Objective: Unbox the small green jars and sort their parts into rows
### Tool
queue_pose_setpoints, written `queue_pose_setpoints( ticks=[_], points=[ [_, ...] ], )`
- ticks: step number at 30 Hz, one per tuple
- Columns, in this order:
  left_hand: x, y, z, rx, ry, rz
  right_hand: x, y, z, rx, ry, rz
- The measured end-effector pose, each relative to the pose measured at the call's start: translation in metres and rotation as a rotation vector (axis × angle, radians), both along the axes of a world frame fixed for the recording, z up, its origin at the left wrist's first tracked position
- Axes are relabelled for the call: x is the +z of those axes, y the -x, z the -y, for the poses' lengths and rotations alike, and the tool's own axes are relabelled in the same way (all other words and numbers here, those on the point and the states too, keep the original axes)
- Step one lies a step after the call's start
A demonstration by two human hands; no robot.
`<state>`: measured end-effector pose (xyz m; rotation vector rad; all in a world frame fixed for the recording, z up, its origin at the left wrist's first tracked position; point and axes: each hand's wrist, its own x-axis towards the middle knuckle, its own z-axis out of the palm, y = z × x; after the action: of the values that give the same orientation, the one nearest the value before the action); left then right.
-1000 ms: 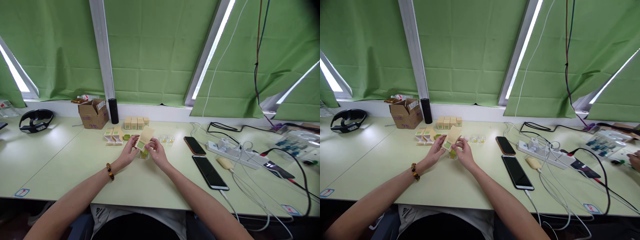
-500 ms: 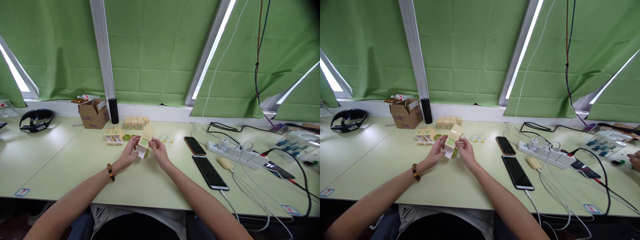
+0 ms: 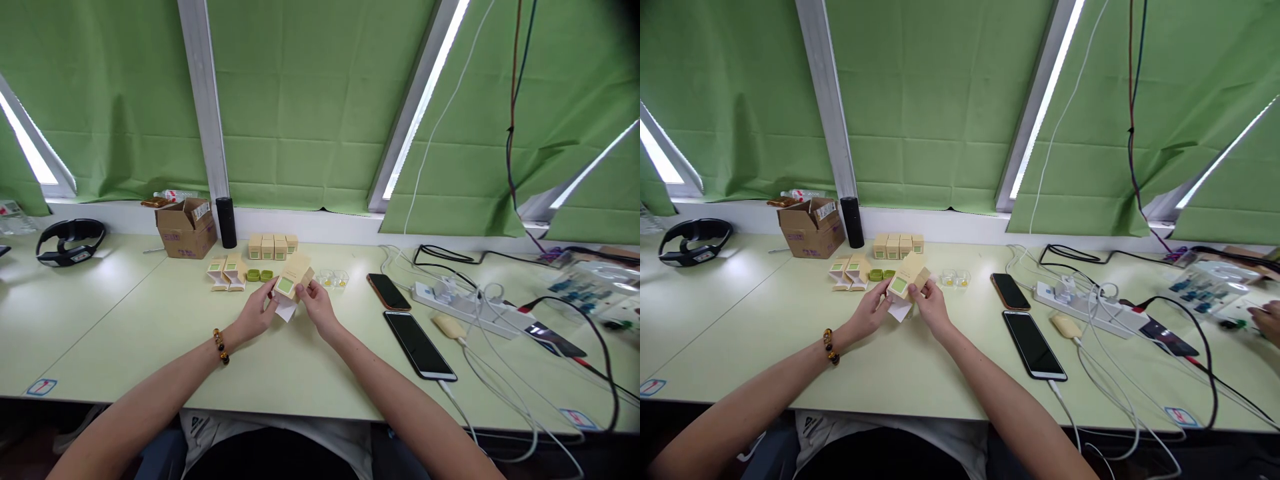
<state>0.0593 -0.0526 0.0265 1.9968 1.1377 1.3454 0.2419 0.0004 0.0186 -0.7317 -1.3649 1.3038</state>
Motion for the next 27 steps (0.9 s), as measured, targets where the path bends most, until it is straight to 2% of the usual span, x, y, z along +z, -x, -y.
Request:
queue_pose_setpoints(
  ticks=[3,6,9,16,19,23,27],
  points=[
    [-0.004,0.000,-0.002,0.013,0.013,0.055,-0.001,0.000,0.000,-0.015,-0.002,0.039],
    [-0.006,-0.001,-0.006,0.084,-0.005,0.065,-0.001,0.000,0.001,0.029,-0.018,0.050],
    [-0.008,-0.001,-0.008,0.091,0.019,0.087,0.000,0.000,0.002,0.046,-0.021,0.052],
    [-0.007,0.001,-0.007,0.008,0.066,0.148,0.004,-0.002,0.003,-0.006,0.035,0.019],
    [-0.003,0.003,-0.009,-0.074,0.071,0.253,0.007,-0.002,0.004,-0.011,0.042,-0.004],
    [0.002,0.006,-0.010,-0.184,0.166,0.406,0.010,-0.004,0.006,-0.007,0.065,-0.030],
    [0.004,0.007,-0.009,-0.231,0.236,0.455,0.013,-0.006,0.007,-0.008,0.084,-0.068]
  ],
)
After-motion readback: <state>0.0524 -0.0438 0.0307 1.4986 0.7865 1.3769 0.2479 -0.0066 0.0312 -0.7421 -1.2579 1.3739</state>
